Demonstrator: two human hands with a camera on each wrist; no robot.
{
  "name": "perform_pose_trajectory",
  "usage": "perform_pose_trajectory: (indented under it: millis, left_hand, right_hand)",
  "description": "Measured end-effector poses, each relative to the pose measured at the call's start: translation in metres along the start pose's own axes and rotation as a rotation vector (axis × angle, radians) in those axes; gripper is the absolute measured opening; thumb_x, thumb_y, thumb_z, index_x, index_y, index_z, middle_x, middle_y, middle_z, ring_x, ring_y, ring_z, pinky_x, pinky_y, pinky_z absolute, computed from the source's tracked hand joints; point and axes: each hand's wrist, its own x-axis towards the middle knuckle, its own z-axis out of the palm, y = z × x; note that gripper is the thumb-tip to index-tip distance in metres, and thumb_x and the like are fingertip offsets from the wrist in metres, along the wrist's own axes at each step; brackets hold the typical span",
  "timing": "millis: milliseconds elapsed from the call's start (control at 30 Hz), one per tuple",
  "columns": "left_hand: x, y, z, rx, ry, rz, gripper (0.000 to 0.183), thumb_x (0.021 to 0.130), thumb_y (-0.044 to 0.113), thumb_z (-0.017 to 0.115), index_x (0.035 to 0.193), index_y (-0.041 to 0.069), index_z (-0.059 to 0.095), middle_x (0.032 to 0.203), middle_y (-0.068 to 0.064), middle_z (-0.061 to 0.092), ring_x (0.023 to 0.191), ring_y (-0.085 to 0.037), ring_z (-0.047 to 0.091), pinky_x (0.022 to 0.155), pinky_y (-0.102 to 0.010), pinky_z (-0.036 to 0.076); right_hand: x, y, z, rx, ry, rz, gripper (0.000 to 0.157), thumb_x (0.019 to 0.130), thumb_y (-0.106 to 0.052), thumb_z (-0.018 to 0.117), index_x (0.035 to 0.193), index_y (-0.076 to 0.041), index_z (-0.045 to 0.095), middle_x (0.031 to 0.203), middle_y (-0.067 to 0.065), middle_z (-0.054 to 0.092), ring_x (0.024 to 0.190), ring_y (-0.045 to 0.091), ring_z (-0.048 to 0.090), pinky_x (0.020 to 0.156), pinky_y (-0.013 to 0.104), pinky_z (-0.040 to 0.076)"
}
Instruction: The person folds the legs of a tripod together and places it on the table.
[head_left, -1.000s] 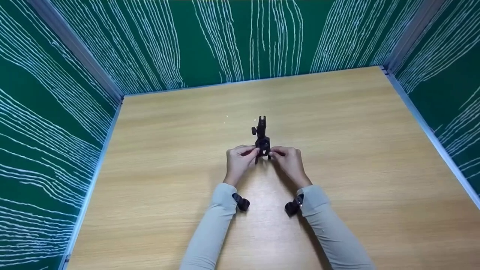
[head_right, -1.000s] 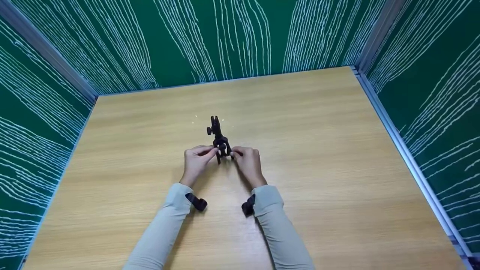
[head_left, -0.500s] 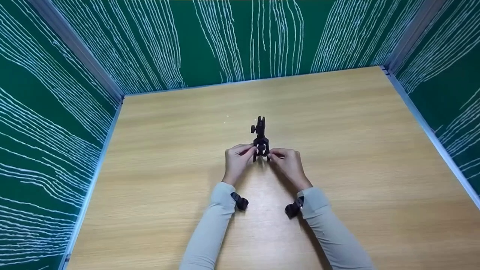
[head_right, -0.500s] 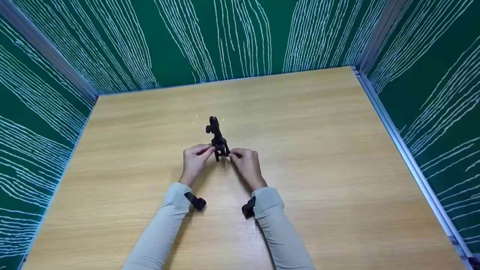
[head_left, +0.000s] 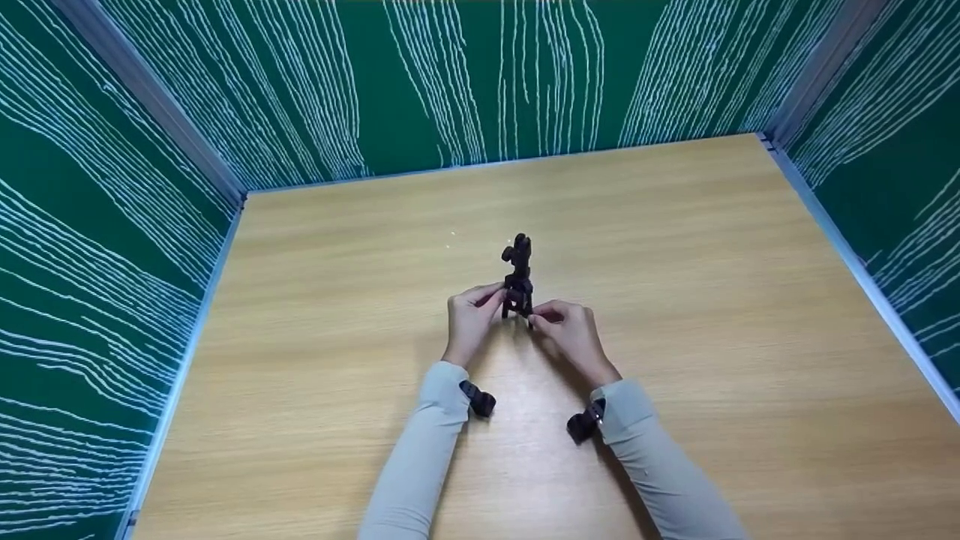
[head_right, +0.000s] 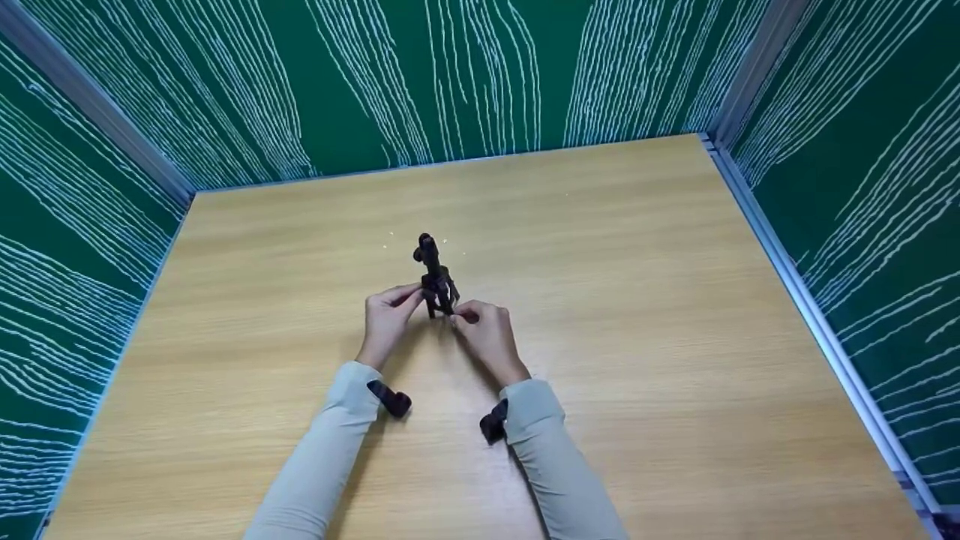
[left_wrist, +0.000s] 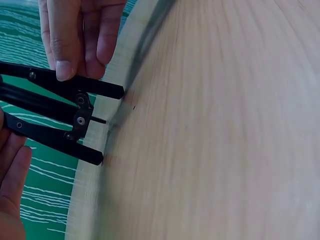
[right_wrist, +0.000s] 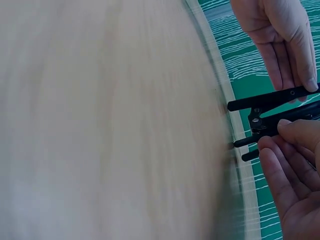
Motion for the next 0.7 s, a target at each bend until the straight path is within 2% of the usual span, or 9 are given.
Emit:
perform_pose_trajectory:
  millis: [200, 400, 700]
  left_hand:
    - [0.002, -0.001, 0.002, -0.007, -0.022, -0.071, 0.018, 0.087, 0.003, 0.068, 0.103, -0.001, 0.073, 0.104, -0.016, 0.072, 0.096, -0.024, 0.071, 0.082, -0.022, 0.056]
    - [0.006, -0.002, 0.005, -0.026, -0.044, -0.128, 0.019, 0.088, 0.000, 0.065, 0.105, -0.006, 0.070, 0.108, -0.023, 0.067, 0.103, -0.032, 0.067, 0.088, -0.029, 0.055]
    - [0.008, -0.003, 0.006, -0.070, -0.105, -0.151, 0.020, 0.090, 0.003, 0.064, 0.108, -0.002, 0.070, 0.110, -0.018, 0.068, 0.106, -0.027, 0.067, 0.091, -0.026, 0.053]
  right_hand:
    - [-0.002, -0.002, 0.004, 0.040, -0.014, 0.021, 0.012, 0.080, -0.007, 0.076, 0.090, 0.000, 0.074, 0.089, 0.015, 0.074, 0.082, 0.027, 0.070, 0.079, 0.034, 0.057]
    - [-0.004, -0.003, 0.008, 0.057, -0.005, 0.037, 0.012, 0.078, -0.007, 0.078, 0.087, -0.002, 0.074, 0.088, 0.015, 0.074, 0.081, 0.025, 0.070, 0.077, 0.030, 0.057]
    - [-0.004, -0.007, 0.013, 0.039, -0.020, 0.072, 0.012, 0.076, -0.009, 0.079, 0.085, -0.003, 0.074, 0.086, 0.013, 0.074, 0.080, 0.024, 0.069, 0.078, 0.033, 0.056]
